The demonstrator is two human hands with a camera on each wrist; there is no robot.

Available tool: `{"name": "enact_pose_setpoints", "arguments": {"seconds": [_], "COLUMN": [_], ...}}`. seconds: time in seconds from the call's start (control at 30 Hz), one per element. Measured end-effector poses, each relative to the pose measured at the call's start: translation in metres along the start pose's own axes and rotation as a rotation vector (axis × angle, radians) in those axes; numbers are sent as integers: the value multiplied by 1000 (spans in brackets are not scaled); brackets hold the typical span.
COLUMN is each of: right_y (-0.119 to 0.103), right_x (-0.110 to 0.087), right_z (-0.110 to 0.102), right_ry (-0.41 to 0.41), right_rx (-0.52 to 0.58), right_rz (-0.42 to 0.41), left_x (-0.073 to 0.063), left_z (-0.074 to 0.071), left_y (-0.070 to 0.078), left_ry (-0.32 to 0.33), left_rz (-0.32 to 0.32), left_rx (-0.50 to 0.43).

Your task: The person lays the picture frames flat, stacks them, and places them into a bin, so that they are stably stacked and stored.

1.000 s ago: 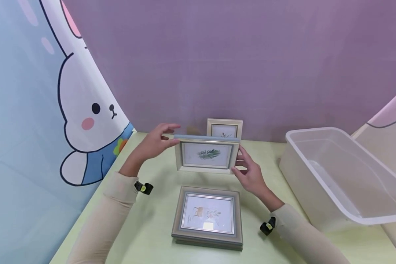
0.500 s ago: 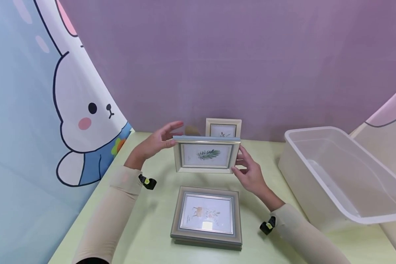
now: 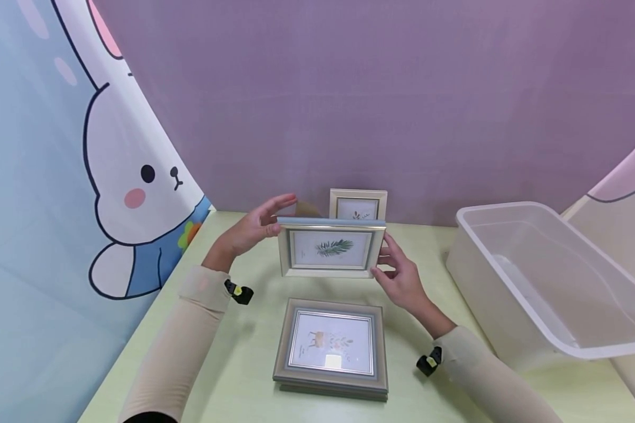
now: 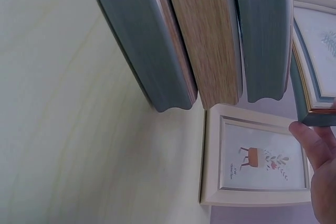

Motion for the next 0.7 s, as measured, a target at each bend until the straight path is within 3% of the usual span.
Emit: {"name": "enact_pose_setpoints", "arguments": {"seconds": [0.4,0.7], "right_y": [1,2], "right_x": [1,2], "right_z": [-2,-6], "right_ry": [-1,1], "right_rx": [-5,-34], "right_rz": [17,20], "left_x": [-4,-9], "left_z": [1,3], "left_y": [-2,2], "left_ry": [26,148], "left_rz": [5,-84], "left_rx": [5,87]}}
Point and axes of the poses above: each hand's wrist, its own x-axis towards the middle knuckle, its own z-axis out of the palm, y = z × x, the point moved 5 cm from there along x, towards the middle knuckle, and after that the axes turned 12 degrees about y, right-handed, at the moved point
